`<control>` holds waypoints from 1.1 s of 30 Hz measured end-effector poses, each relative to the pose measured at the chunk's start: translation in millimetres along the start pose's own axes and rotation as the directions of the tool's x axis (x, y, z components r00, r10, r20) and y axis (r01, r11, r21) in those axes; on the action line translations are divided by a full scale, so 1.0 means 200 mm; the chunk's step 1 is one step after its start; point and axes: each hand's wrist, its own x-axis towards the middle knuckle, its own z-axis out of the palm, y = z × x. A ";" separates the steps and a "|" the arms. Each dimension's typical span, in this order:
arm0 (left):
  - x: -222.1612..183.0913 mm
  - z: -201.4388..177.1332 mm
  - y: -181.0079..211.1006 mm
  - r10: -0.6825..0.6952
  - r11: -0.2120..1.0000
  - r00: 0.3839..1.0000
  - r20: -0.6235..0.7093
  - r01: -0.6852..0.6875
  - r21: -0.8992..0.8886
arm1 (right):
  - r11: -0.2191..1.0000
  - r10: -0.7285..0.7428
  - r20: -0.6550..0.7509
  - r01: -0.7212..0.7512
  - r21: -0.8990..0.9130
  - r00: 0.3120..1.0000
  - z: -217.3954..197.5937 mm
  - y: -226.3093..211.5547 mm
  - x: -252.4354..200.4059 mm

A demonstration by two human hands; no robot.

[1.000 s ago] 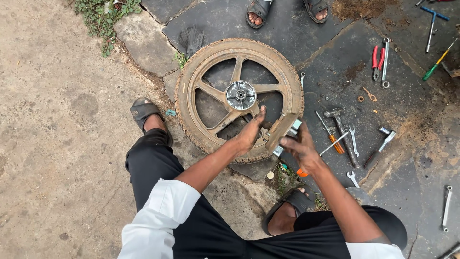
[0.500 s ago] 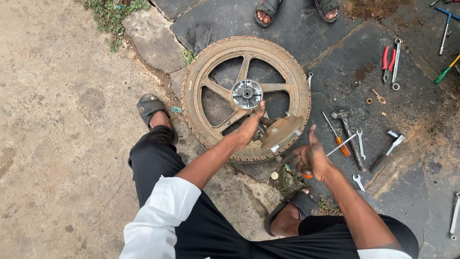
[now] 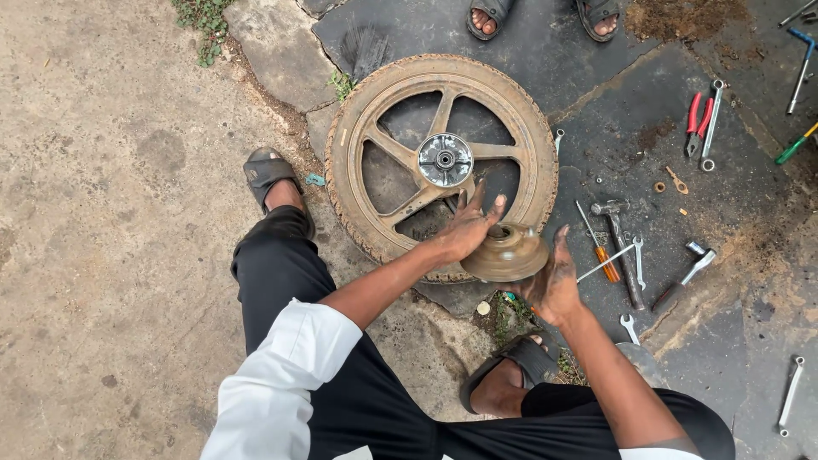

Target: Cleaning and lubricating motorcycle brake components using an oil can.

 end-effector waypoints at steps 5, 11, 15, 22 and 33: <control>0.02 0.10 -0.05 0.083 0.979 0.996 0.044 -0.089 0.182 | 0.978 0.074 -0.174 -0.037 0.205 0.982 -0.10 0.11 0.09; -0.09 0.10 -0.02 0.292 0.930 0.956 -0.017 -0.280 0.237 | 0.885 -0.046 0.009 0.036 0.464 0.999 -0.27 0.22 0.15; -0.17 0.00 0.11 0.434 0.881 0.895 -0.102 -0.397 0.258 | 0.894 -0.138 -0.118 0.175 0.412 0.983 -0.22 0.17 0.15; -0.10 -0.11 0.06 -0.068 0.768 0.986 -0.150 -0.044 -0.639 | 0.789 -0.266 -0.180 0.321 0.524 0.947 -0.27 0.12 0.10; -0.24 -0.03 0.12 -0.010 0.507 0.986 0.166 0.148 -0.849 | 0.769 -0.406 -0.253 0.478 0.425 0.878 -0.28 0.11 0.05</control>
